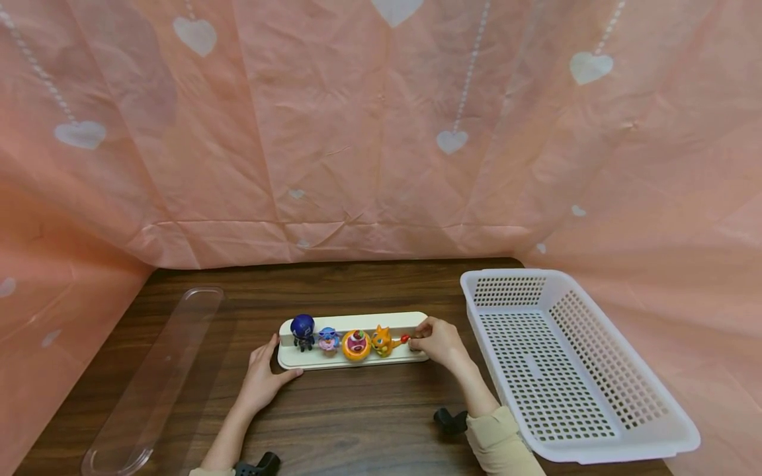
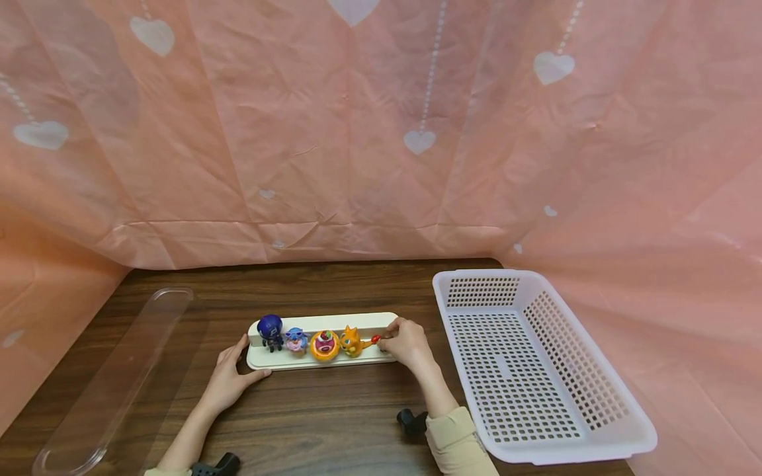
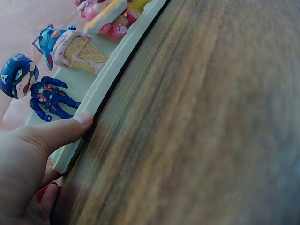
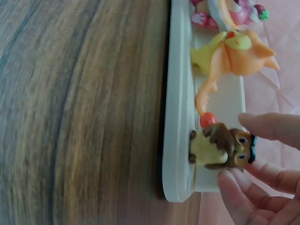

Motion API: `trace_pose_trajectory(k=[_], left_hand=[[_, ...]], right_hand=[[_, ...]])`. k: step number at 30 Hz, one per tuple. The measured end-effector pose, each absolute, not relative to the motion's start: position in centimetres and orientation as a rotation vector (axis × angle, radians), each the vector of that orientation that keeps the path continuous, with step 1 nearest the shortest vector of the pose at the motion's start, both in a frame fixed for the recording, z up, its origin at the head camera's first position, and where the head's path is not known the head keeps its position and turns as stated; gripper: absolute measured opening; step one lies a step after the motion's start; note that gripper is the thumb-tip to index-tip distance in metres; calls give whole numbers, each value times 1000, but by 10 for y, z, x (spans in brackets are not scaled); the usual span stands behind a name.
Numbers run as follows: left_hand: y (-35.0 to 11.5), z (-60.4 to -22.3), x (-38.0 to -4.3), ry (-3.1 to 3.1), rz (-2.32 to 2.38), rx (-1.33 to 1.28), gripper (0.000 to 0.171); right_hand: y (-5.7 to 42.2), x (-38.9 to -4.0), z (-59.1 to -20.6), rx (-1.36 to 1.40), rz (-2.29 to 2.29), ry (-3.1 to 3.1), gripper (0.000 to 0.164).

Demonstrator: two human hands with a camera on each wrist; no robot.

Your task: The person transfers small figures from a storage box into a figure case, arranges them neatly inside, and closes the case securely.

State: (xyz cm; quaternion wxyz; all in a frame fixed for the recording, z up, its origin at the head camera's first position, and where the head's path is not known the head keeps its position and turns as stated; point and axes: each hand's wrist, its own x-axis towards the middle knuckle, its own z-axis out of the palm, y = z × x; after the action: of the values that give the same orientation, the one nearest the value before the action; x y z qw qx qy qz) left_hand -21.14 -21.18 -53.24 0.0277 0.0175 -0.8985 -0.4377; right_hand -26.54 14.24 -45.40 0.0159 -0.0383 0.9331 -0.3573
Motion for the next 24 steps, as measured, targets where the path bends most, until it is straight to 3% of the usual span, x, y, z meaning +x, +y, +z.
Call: trace_pose_trajectory(k=[5, 13, 19, 24], left_hand=[[-212, -533, -212, -2775, -1346, 45, 102], [-212, -534, -213, -2762, -1350, 41, 101], [-213, -535, -214, -2771, -1370, 54, 101], [-212, -536, -215, -2760, -1360, 36, 101]], right_hand=[[149, -266, -456, -65, -1228, 2886, 35], [154, -265, -460, -34, -1344, 2885, 64], [156, -261, -460, -31, -1273, 2820, 89], [159, -261, -466, -66, -1191, 2785, 98]])
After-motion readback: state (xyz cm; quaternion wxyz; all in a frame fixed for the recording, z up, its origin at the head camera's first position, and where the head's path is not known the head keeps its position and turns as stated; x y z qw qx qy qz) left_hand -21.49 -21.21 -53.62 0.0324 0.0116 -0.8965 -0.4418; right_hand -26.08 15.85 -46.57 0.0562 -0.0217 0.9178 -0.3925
